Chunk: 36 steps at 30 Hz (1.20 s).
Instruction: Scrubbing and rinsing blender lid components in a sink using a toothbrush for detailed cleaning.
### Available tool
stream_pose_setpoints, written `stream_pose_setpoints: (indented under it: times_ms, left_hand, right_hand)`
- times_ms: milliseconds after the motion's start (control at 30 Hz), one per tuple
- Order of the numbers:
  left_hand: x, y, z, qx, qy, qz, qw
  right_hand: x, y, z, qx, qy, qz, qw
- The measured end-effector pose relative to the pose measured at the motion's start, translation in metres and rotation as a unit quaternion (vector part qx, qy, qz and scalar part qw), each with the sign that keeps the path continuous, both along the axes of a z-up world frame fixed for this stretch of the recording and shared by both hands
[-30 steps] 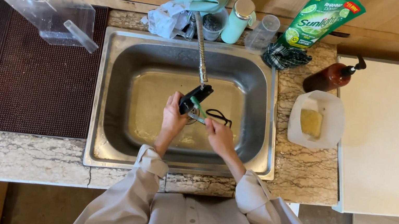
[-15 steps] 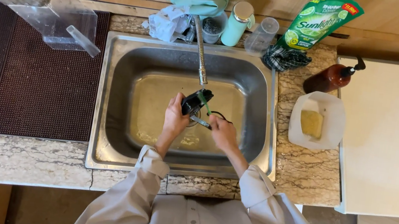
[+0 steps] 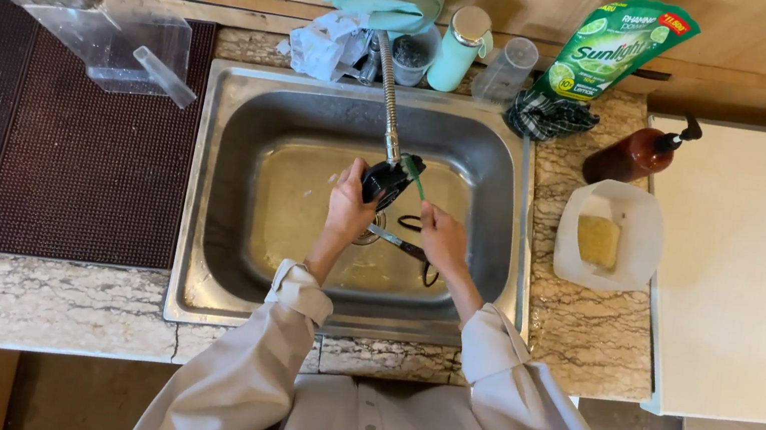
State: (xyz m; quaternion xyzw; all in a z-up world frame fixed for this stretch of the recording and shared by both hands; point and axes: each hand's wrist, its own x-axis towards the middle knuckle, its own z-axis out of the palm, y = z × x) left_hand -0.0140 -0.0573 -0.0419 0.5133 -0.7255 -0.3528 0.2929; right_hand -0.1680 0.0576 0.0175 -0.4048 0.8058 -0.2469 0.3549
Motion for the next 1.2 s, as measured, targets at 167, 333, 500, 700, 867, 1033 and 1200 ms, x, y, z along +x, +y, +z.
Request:
stream_pose_setpoints:
  times_ms: [167, 333, 500, 700, 867, 1033, 1200]
  left_hand:
    - [0.008, -0.005, -0.013, -0.001, 0.02, 0.004, 1.0]
    - [0.018, 0.006, -0.005, -0.007, 0.001, 0.016, 1.0]
    - [0.026, -0.002, -0.012, -0.004, -0.021, 0.014, 1.0]
    - [0.029, 0.012, 0.01, 0.026, -0.014, 0.021, 0.999]
    - [0.03, 0.007, 0.022, 0.011, -0.012, 0.01, 1.0]
    - [0.037, 0.011, 0.036, 0.011, -0.026, -0.005, 1.0]
    - [0.051, 0.016, 0.02, -0.038, 0.135, -0.048, 0.989]
  right_hand:
    - [0.025, 0.008, -0.036, -0.001, -0.014, 0.019, 1.0]
    - [0.018, 0.003, 0.001, -0.003, 0.01, 0.01, 1.0]
    - [0.037, 0.003, -0.039, 0.002, -0.023, 0.035, 0.999]
    - [0.013, -0.003, -0.009, 0.019, 0.029, -0.007, 0.999]
    - [0.036, 0.005, -0.027, 0.006, 0.01, 0.035, 0.999]
    - [0.006, 0.002, 0.003, -0.001, 0.039, 0.01, 0.999]
    - [-0.015, 0.017, -0.017, 0.009, 0.007, -0.041, 0.999]
